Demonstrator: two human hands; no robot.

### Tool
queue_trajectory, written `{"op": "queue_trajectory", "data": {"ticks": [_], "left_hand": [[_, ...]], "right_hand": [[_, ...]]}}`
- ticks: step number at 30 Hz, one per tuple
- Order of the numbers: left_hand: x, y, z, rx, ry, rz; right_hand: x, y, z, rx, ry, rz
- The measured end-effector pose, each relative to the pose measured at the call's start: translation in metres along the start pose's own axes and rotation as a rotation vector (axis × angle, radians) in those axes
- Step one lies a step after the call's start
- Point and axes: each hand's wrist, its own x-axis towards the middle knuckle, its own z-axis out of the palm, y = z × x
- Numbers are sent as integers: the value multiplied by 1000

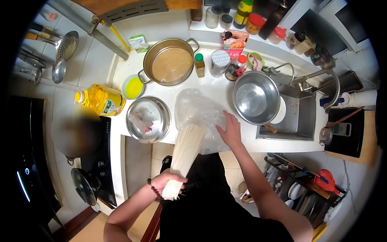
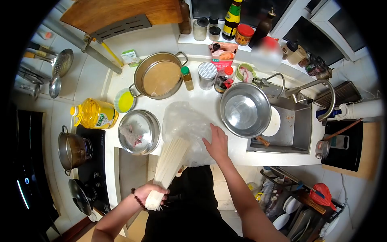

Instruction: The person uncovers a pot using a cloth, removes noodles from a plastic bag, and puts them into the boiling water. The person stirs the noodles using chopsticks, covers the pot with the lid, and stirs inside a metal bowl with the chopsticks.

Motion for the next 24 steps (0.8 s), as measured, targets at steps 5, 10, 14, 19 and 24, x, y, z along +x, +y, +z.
{"op": "queue_trajectory", "data": {"ticks": [5, 10, 14, 19, 24], "left_hand": [[-18, 6, -17, -70, -69, 65], [-37, 6, -19, -49, -30, 171], [-40, -9, -40, -84, -140, 233], [-53, -19, -40, -79, -123, 545], [-73, -41, -74, 42, 15, 1040]], "right_hand": [[1, -26, -10, -21, 79, -54], [-3, -51, -18, 43, 105, -95], [-28, -79, -16, 194, 19, -136], [-74, -164, 22, 991, -640, -53], [-90, -295, 34, 978, -858, -46]]}}
